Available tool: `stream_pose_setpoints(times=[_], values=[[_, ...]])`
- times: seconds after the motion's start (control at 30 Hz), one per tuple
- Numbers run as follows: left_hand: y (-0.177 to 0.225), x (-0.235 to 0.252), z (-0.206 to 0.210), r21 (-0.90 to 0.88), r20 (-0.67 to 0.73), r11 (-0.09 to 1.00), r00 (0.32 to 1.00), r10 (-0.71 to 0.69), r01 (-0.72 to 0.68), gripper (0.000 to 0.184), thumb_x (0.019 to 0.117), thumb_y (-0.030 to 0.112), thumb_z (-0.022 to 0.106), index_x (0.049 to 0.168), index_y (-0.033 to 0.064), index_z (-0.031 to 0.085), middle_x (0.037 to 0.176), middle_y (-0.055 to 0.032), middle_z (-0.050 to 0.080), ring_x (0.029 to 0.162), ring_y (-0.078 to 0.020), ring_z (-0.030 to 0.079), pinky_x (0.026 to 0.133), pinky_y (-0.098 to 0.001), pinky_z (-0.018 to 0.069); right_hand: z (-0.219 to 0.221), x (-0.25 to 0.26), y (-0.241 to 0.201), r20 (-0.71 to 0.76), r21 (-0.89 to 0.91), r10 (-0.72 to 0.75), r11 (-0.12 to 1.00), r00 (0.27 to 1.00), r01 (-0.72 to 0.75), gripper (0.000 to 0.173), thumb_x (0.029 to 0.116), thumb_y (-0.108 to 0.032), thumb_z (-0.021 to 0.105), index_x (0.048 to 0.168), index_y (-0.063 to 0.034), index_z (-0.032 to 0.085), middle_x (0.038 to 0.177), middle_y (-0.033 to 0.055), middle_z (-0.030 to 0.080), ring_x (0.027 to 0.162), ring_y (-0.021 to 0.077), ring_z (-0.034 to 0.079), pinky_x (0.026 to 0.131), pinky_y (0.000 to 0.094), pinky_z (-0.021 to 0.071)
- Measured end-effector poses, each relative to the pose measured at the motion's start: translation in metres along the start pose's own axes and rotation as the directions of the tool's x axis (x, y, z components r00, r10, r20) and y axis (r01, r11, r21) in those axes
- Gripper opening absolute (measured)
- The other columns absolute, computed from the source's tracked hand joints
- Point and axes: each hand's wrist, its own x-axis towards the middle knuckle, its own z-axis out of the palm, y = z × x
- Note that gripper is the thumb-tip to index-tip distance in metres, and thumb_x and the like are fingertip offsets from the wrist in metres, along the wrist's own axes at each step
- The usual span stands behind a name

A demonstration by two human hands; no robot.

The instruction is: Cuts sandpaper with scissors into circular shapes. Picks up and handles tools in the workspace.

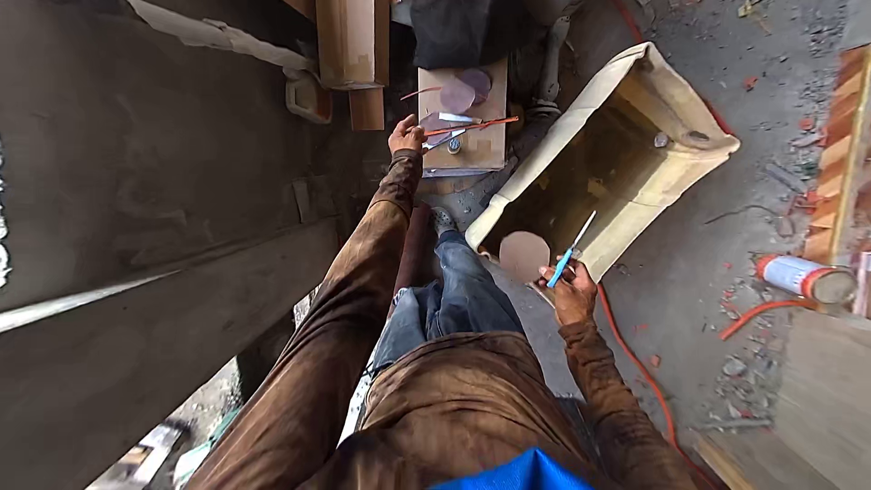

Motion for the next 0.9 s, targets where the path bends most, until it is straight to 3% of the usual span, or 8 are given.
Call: stream_pose_setpoints(times=[0.07, 0.13, 0.27, 0.37, 0.43, 0.53, 0.67, 0.9], values=[[-0.012, -0.026, -0.015, 0.065, 0.106, 0.997, 0.993, 0.044, -0.051, 0.031, 0.0974, -0.004, 0.049, 0.121, -0.0012, 0.069, 0.106, -0.0169, 0.073, 0.089, -0.0252, 0.071, 0.075, -0.0414, 0.0603, 0.015, 0.009, -0.012, 0.066, 0.068, 0.003, 0.998, 0.998, -0.008, 0.053, 0.0837, -0.002, 0.075, 0.130, 0.0071, 0.051, 0.087, 0.0072, 0.069, 0.070, 0.0152, 0.069, 0.066, 0.0325, 0.0619], [-0.031, -0.062, -0.039, 0.142, 0.282, 0.983, 0.956, 0.076, -0.120, 0.034, 0.0955, -0.008, 0.043, 0.119, -0.0054, 0.067, 0.106, -0.0181, 0.073, 0.090, -0.0249, 0.072, 0.078, -0.0415, 0.0617, 0.035, 0.022, -0.023, 0.143, 0.189, 0.018, 0.981, 0.990, -0.045, 0.048, 0.0839, 0.002, 0.073, 0.127, 0.0046, 0.052, 0.087, 0.0078, 0.070, 0.070, 0.0161, 0.069, 0.063, 0.0322, 0.0614], [-0.112, -0.139, -0.102, 0.300, 0.439, 0.932, 0.897, 0.054, -0.203, 0.049, 0.0991, 0.003, 0.056, 0.147, 0.0086, 0.050, 0.128, -0.0159, 0.067, 0.098, -0.0271, 0.071, 0.083, -0.0455, 0.0604, 0.079, 0.033, -0.041, 0.307, 0.280, 0.135, 0.934, 0.942, -0.224, 0.039, 0.0881, 0.003, 0.066, 0.125, 0.0012, 0.054, 0.093, 0.0097, 0.068, 0.075, 0.0181, 0.068, 0.067, 0.0349, 0.0616], [-0.148, -0.175, -0.118, 0.033, 0.442, 0.997, 0.894, -0.073, 0.065, 0.052, 0.1026, 0.009, 0.050, 0.154, 0.0058, 0.041, 0.135, -0.0177, 0.062, 0.104, -0.0279, 0.070, 0.084, -0.0442, 0.0607, 0.114, 0.034, -0.042, 0.419, 0.224, 0.183, 0.928, 0.889, -0.297, 0.037, 0.0903, 0.001, 0.065, 0.125, 0.0007, 0.053, 0.097, 0.0106, 0.066, 0.080, 0.0192, 0.068, 0.070, 0.0363, 0.0615], [-0.155, -0.203, -0.125, -0.279, 0.421, 0.925, 0.899, -0.122, 0.256, 0.050, 0.1042, 0.022, 0.035, 0.149, 0.0019, 0.043, 0.128, -0.0163, 0.066, 0.102, -0.0269, 0.070, 0.083, -0.0448, 0.0606, 0.135, 0.029, -0.040, 0.483, 0.127, 0.198, 0.948, 0.853, -0.292, 0.039, 0.0898, 0.001, 0.065, 0.127, 0.0023, 0.053, 0.097, 0.0111, 0.068, 0.080, 0.0193, 0.069, 0.070, 0.0358, 0.0617], [-0.162, -0.222, -0.136, -0.553, 0.302, 0.793, 0.949, -0.093, 0.254, 0.044, 0.1053, 0.026, 0.035, 0.139, 0.0004, 0.047, 0.111, -0.0121, 0.071, 0.096, -0.0238, 0.072, 0.083, -0.0453, 0.0615, 0.161, 0.019, -0.032, 0.588, -0.040, 0.199, 0.975, 0.784, -0.218, 0.041, 0.0874, 0.003, 0.069, 0.125, 0.0038, 0.053, 0.092, 0.0111, 0.072, 0.074, 0.0175, 0.070, 0.066, 0.0333, 0.0613], [-0.175, -0.225, -0.157, -0.488, -0.035, 0.870, 0.994, -0.103, 0.073, 0.035, 0.0877, -0.007, 0.071, 0.121, -0.0072, 0.063, 0.093, -0.0134, 0.076, 0.080, -0.0170, 0.073, 0.077, -0.0349, 0.0627, 0.182, 0.002, -0.018, 0.700, -0.341, 0.269, 0.940, 0.662, -0.021, 0.047, 0.0861, -0.002, 0.076, 0.127, 0.0056, 0.054, 0.089, 0.0120, 0.074, 0.072, 0.0187, 0.072, 0.064, 0.0326, 0.0620], [-0.206, -0.251, -0.214, -0.610, -0.119, 0.790, 0.979, -0.168, 0.062, 0.038, 0.0964, -0.005, 0.062, 0.134, -0.0008, 0.058, 0.099, -0.0145, 0.073, 0.078, -0.0174, 0.069, 0.072, -0.0353, 0.0600, 0.208, -0.037, -0.021, 0.705, -0.500, 0.317, 0.856, 0.635, 0.128, 0.032, 0.1054, -0.016, 0.057, 0.129, 0.0052, 0.054, 0.093, 0.0144, 0.075, 0.078, 0.0232, 0.075, 0.068, 0.0365, 0.0638]])
